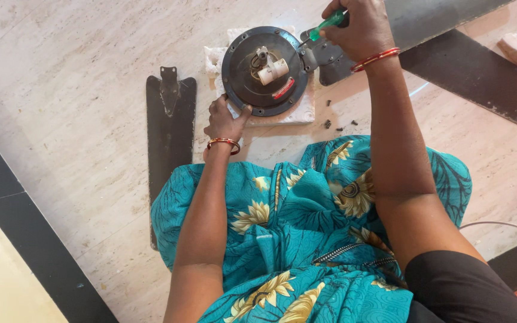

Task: The person sits on the floor and uses a screwdriver to attach a fan blade to the motor housing of an electric fan. They tighten the screws to secure the blade in place.

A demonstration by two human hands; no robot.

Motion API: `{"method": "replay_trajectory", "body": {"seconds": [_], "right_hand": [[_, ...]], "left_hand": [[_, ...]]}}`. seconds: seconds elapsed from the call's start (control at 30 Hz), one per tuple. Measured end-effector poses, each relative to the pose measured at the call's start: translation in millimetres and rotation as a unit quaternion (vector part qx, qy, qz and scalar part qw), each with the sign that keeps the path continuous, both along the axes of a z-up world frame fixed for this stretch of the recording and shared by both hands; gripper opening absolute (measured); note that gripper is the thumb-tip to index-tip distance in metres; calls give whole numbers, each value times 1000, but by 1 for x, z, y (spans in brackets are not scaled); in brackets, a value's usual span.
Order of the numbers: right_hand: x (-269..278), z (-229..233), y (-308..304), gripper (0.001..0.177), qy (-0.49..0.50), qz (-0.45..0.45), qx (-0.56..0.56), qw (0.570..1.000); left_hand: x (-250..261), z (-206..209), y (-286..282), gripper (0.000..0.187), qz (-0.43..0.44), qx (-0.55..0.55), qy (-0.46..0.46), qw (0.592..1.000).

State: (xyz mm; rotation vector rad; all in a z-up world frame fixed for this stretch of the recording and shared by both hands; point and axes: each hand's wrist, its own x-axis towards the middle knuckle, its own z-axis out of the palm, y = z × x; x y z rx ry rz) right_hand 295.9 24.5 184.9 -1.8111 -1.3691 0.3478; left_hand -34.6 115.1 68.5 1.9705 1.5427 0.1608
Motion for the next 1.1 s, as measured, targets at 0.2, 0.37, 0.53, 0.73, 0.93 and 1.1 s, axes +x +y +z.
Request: {"method": "replay_trajectory", "body": {"seconds": [0.2,0.37,0.53,0.73,0.93,1.1], "right_hand": [[10,-9,-2,28,85,8,-3,996],[9,-13,0,25,38,-25,-16,999],[13,-12,-5,24,41,-37,-6,998],[11,-16,-2,27,83,-61,7,995],[7,-22,3,28,51,-83,23,995],[7,-25,6,29,22,-99,15,995]], "left_hand": [[-1,-8,1,84,-1,18,-21,1000],[0,0,2,84,5,-12,25,1000],[1,3,1,84,3,-9,19,1000],[0,1,1,85,3,-4,15,1000],[0,-1,1,84,4,-4,26,1000],[0,1,0,83,4,11,-6,1000]]}}
